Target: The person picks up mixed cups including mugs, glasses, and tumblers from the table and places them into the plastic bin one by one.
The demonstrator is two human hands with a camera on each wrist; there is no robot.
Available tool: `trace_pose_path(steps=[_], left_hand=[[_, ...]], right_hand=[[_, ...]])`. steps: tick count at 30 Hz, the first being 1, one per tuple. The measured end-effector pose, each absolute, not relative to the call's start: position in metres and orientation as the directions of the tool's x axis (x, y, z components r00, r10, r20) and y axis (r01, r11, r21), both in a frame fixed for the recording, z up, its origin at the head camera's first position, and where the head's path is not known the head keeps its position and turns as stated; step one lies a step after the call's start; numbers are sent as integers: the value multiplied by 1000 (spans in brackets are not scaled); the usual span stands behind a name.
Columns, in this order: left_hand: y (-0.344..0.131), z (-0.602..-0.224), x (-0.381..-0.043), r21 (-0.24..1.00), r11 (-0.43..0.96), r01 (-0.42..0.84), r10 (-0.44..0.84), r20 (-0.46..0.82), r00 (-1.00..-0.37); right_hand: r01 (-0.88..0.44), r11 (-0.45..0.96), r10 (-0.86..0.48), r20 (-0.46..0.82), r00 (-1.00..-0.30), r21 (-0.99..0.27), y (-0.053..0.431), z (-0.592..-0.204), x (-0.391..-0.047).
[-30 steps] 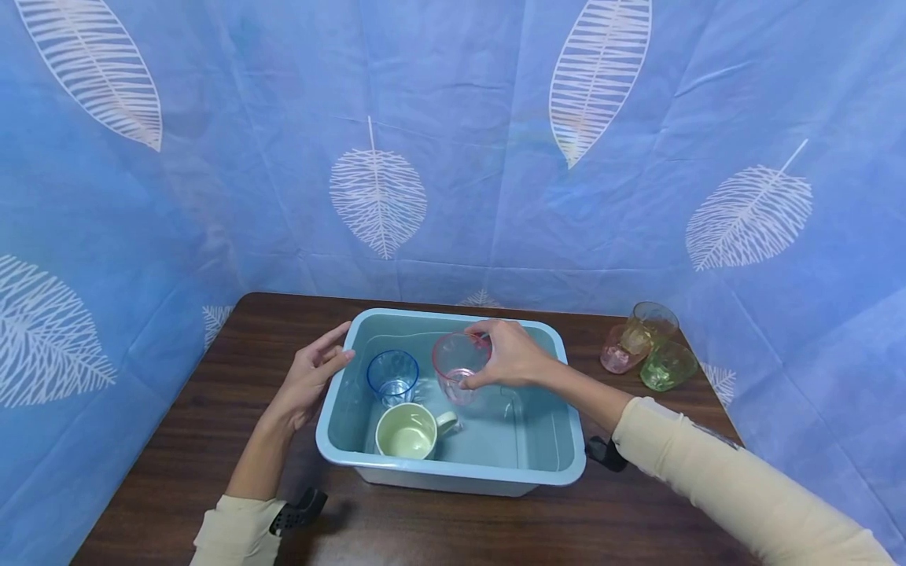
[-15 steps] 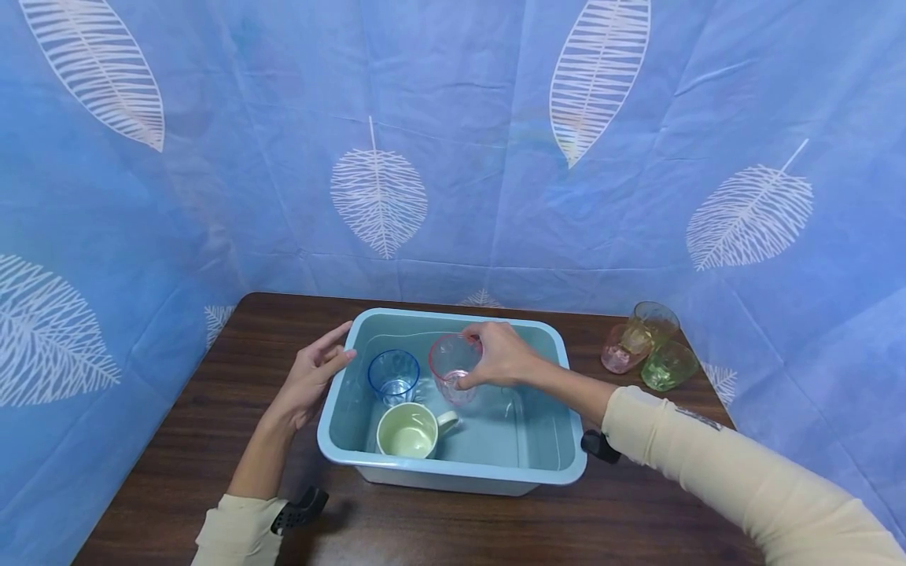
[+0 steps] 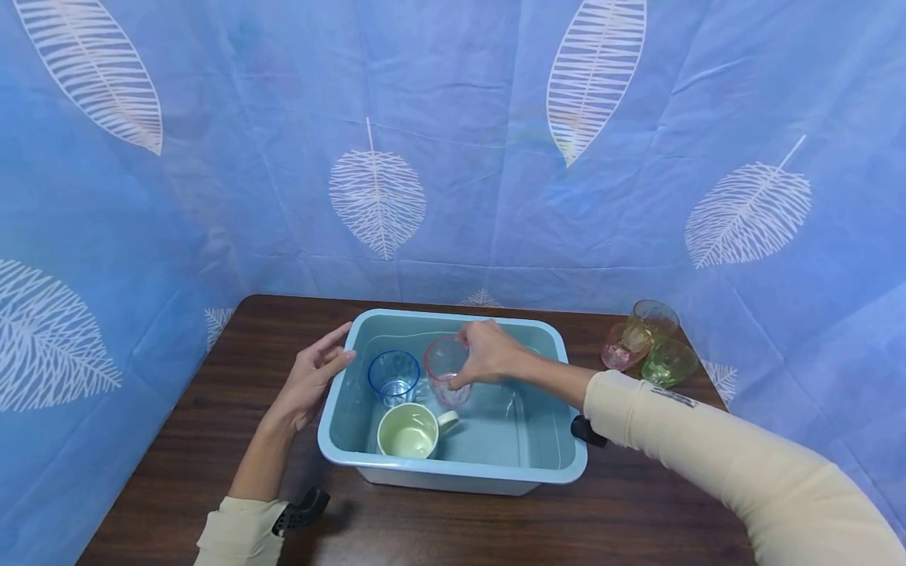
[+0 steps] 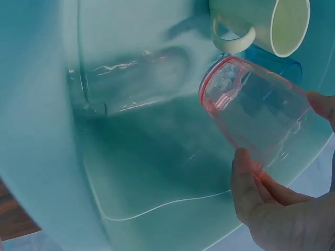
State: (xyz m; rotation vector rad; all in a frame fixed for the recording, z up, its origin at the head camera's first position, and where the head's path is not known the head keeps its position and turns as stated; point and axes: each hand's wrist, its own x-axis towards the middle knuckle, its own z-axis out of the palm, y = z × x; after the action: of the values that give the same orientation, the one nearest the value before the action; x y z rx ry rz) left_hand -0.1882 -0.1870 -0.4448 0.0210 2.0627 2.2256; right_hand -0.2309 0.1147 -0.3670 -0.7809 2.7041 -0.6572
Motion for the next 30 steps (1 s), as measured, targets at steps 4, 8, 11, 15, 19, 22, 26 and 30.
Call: trace_pose_path(steps=[4,8,11,15,19,22,26,30], left_hand=[[-187,-444,-188,995,-78,-64,89,-57,-994],[-187,-445,-188,995,-77,-60,88,-53,-995],[-187,-446,-188,995,-80,-67,86,-60,-995],[-187,-448,-188,994,-81,-67,82,-61,-995],[-187,-448,-188,995,-78,-63,79,-57,-995],[-187,-448,-189,995,-79,-65,80,-58,-995],[-187,-448,-189,995,-76,-60,79,-54,-995],[-187,-447,-189,996,-68,-52,83,-46,-996]], right_hand=[[-435,769,-550,-137,-824,-468,111,-370,-234],[-426,784,-539,-156,-828,-451,107,-375,-235],[-433,790,-541,-162,-825,-433,105,-380,-236],[-443,795,-543,-160,-825,-414,102,-385,-237],[-443,800,-538,-157,-828,-404,99,-388,-238],[-443,803,-535,-155,-831,-399,98,-389,-238],[-423,810,-526,-186,-830,-405,97,-388,-237],[-413,812,-530,-223,-818,-412,97,-381,-234]])
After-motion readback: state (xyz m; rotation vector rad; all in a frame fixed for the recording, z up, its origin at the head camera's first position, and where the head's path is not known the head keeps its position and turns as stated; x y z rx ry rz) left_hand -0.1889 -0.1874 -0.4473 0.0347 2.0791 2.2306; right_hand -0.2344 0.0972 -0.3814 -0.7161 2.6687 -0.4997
